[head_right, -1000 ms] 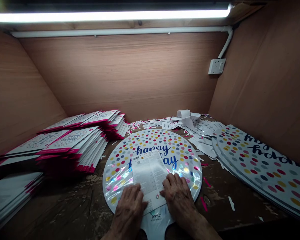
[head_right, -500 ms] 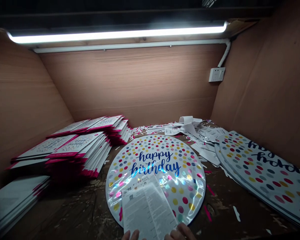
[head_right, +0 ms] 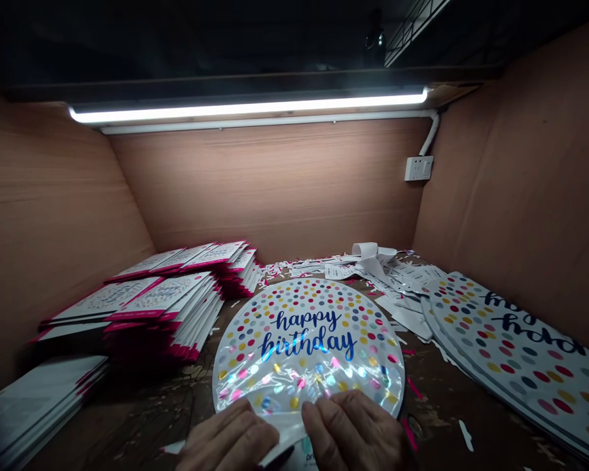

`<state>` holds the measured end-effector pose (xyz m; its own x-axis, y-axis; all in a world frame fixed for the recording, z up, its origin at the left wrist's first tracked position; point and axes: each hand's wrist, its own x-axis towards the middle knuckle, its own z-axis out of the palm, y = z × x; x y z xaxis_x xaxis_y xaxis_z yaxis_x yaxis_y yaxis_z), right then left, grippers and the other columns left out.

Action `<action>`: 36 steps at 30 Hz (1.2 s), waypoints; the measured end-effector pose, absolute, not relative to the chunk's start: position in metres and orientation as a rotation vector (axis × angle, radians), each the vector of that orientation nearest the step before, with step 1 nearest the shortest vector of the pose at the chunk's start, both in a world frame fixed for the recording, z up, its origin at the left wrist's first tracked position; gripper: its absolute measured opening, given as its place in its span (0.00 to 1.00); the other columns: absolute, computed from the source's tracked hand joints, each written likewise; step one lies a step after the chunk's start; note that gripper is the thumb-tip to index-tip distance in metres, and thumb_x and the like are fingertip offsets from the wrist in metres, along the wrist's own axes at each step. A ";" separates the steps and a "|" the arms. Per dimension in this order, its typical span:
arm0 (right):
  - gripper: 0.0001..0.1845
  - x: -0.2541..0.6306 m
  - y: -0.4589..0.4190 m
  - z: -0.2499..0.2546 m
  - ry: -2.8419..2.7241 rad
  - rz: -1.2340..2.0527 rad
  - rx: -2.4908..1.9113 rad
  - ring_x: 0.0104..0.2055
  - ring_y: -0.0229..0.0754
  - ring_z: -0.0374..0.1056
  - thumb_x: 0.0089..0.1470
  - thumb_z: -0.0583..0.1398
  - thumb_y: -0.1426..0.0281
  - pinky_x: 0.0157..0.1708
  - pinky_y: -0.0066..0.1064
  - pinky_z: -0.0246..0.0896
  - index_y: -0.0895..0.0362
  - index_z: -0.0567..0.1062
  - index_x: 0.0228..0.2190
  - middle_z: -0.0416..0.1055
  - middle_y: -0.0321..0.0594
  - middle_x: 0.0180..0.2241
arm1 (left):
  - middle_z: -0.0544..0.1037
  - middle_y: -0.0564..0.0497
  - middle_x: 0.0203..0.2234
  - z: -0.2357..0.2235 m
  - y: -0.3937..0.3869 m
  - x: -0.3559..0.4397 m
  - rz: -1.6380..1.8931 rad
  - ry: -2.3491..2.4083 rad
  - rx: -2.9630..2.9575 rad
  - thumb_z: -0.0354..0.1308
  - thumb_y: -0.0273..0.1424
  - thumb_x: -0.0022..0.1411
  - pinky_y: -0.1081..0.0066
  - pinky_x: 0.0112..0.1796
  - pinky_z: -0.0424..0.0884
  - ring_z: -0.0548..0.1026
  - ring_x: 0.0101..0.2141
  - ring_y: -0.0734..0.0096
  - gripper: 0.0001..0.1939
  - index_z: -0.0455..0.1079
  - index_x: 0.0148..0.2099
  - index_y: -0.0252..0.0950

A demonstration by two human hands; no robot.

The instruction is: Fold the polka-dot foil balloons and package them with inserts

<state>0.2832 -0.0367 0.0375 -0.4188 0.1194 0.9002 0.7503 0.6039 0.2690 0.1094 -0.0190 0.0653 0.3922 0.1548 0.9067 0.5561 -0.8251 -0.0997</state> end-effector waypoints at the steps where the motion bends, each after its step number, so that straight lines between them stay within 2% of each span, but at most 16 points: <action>1: 0.16 0.282 -0.037 0.041 -1.916 -0.815 -0.745 0.28 0.42 0.71 0.62 0.45 0.74 0.30 0.31 0.66 0.63 0.71 0.41 0.75 0.45 0.28 | 0.62 0.54 0.12 0.075 -0.020 0.108 -1.351 -0.671 -2.365 0.39 0.24 0.67 0.76 0.20 0.58 0.63 0.15 0.76 0.20 0.61 0.22 0.34; 5: 0.22 0.278 -0.036 0.061 -2.001 -0.602 -0.927 0.41 0.48 0.71 0.59 0.45 0.76 0.35 0.37 0.66 0.59 0.59 0.55 0.71 0.53 0.44 | 0.66 0.52 0.15 0.104 -0.022 0.102 -1.255 -0.887 -2.646 0.44 0.25 0.62 0.77 0.20 0.55 0.64 0.17 0.76 0.16 0.62 0.22 0.34; 8: 0.23 0.275 -0.028 0.080 -2.076 -0.531 -0.904 0.45 0.49 0.68 0.54 0.48 0.78 0.39 0.38 0.65 0.63 0.60 0.53 0.68 0.57 0.48 | 0.66 0.53 0.14 0.117 -0.014 0.104 -1.251 -1.137 -2.766 0.45 0.28 0.60 0.76 0.20 0.53 0.62 0.16 0.77 0.15 0.62 0.21 0.34; 9: 0.22 0.274 -0.024 0.084 -2.089 -0.478 -0.893 0.44 0.49 0.69 0.52 0.48 0.78 0.38 0.37 0.65 0.64 0.62 0.50 0.69 0.57 0.46 | 0.65 0.53 0.13 0.121 -0.010 0.105 -1.248 -1.246 -2.793 0.45 0.30 0.59 0.76 0.20 0.51 0.61 0.16 0.77 0.16 0.62 0.20 0.34; 11: 0.19 0.271 -0.015 0.090 -2.109 -0.257 -0.905 0.35 0.44 0.71 0.50 0.48 0.79 0.32 0.31 0.64 0.62 0.67 0.45 0.74 0.50 0.36 | 0.63 0.54 0.12 0.128 -0.001 0.108 -1.219 -1.474 -2.860 0.46 0.32 0.58 0.76 0.20 0.50 0.59 0.16 0.77 0.17 0.63 0.20 0.33; 14: 0.16 0.266 -0.002 0.090 -2.120 0.085 -0.988 0.25 0.39 0.66 0.48 0.49 0.78 0.25 0.28 0.56 0.59 0.70 0.38 0.71 0.40 0.27 | 0.61 0.54 0.13 0.133 0.013 0.108 -1.142 -1.775 -2.973 0.46 0.32 0.57 0.76 0.22 0.50 0.59 0.19 0.76 0.17 0.68 0.20 0.32; 17: 0.13 0.263 0.010 0.086 -2.071 0.415 -1.066 0.25 0.38 0.62 0.46 0.49 0.77 0.25 0.28 0.52 0.59 0.71 0.33 0.69 0.37 0.24 | 0.62 0.54 0.15 0.125 0.024 0.103 -1.187 -1.950 -3.097 0.48 0.33 0.55 0.77 0.23 0.51 0.59 0.21 0.76 0.16 0.70 0.22 0.31; 20: 0.10 0.264 0.019 0.082 -1.880 1.077 -0.993 0.24 0.35 0.58 0.42 0.52 0.76 0.24 0.25 0.51 0.59 0.72 0.27 0.63 0.32 0.21 | 0.61 0.55 0.15 0.107 0.032 0.095 -1.315 -2.130 -3.235 0.53 0.36 0.51 0.77 0.21 0.50 0.58 0.20 0.77 0.14 0.69 0.22 0.30; 22: 0.09 0.268 0.022 0.078 -1.674 1.453 -0.914 0.26 0.35 0.60 0.39 0.56 0.75 0.26 0.25 0.54 0.60 0.75 0.26 0.65 0.33 0.22 | 0.60 0.56 0.15 0.096 0.035 0.089 -1.397 -2.232 -3.294 0.55 0.37 0.48 0.77 0.21 0.50 0.57 0.19 0.78 0.13 0.69 0.22 0.30; 24: 0.09 0.273 0.024 0.071 -1.533 1.638 -0.872 0.27 0.36 0.63 0.38 0.61 0.73 0.29 0.27 0.57 0.61 0.77 0.27 0.69 0.34 0.23 | 0.61 0.56 0.15 0.091 0.036 0.085 -1.467 -2.294 -3.332 0.57 0.37 0.48 0.77 0.21 0.51 0.58 0.19 0.78 0.14 0.70 0.23 0.30; 28: 0.09 0.278 0.024 0.051 -1.382 1.725 -0.815 0.24 0.33 0.63 0.42 0.65 0.69 0.28 0.25 0.56 0.62 0.79 0.27 0.70 0.36 0.21 | 0.62 0.56 0.14 0.089 0.035 0.082 -1.560 -2.434 -3.332 0.58 0.37 0.47 0.78 0.20 0.51 0.57 0.18 0.80 0.13 0.70 0.23 0.30; 32: 0.10 0.268 0.018 0.042 -1.163 1.830 -0.748 0.25 0.33 0.63 0.39 0.68 0.69 0.28 0.24 0.56 0.61 0.78 0.27 0.71 0.36 0.23 | 0.58 0.58 0.11 0.086 0.033 0.084 -1.729 -2.543 -3.314 0.61 0.37 0.45 0.78 0.18 0.47 0.53 0.15 0.83 0.15 0.66 0.19 0.31; 34: 0.09 0.264 0.017 0.038 -1.191 1.746 -0.805 0.25 0.34 0.64 0.41 0.66 0.68 0.28 0.25 0.57 0.60 0.77 0.27 0.70 0.35 0.24 | 0.59 0.58 0.11 0.084 0.034 0.083 -1.801 -2.575 -3.317 0.62 0.38 0.44 0.78 0.18 0.48 0.54 0.15 0.83 0.15 0.66 0.19 0.30; 36: 0.05 0.268 0.018 0.025 -1.453 1.433 -0.956 0.28 0.37 0.65 0.46 0.61 0.69 0.30 0.27 0.59 0.58 0.75 0.27 0.70 0.36 0.25 | 0.64 0.56 0.12 0.082 0.035 0.076 -1.872 -2.595 -3.258 0.64 0.38 0.43 0.78 0.19 0.52 0.57 0.15 0.82 0.15 0.69 0.21 0.29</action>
<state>0.2676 0.0181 0.0251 -0.3376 0.9393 0.0603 -0.0474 0.0471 -0.9978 0.0763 0.0346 0.0824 0.4376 0.8700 -0.2272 0.0589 0.2244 0.9727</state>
